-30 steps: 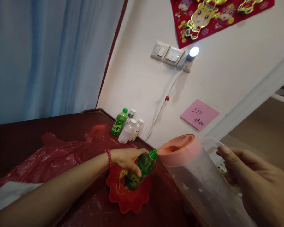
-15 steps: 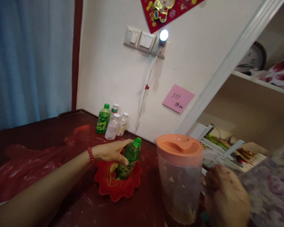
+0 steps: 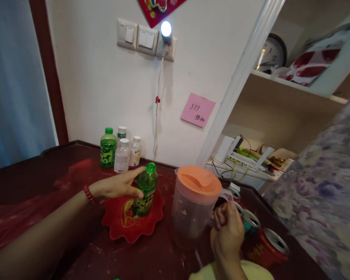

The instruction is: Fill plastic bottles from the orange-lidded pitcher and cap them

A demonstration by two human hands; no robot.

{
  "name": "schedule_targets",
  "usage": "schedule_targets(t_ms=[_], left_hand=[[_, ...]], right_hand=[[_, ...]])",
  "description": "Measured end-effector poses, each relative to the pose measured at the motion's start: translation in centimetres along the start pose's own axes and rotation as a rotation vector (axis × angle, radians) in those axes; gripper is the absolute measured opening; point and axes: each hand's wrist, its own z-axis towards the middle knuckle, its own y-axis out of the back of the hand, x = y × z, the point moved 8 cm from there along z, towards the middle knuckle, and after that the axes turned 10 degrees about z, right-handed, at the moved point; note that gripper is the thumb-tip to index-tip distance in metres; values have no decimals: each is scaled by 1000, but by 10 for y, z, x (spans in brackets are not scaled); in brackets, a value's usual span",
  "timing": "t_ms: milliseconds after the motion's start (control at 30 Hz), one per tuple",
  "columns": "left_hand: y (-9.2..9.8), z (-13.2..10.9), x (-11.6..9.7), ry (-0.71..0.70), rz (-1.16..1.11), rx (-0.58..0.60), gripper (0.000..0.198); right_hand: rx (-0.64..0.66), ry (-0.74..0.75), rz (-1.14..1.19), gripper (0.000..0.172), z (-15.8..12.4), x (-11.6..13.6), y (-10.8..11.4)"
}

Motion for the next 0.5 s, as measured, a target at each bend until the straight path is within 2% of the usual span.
schedule_targets(t_ms=[233, 500], left_hand=[[0, 1, -2, -21, 11, 18, 66], [0, 0, -5, 3, 17, 29, 60]], right_hand=[[-46, -18, 26, 49, 1, -8, 17], [-78, 58, -45, 50, 9, -6, 35]])
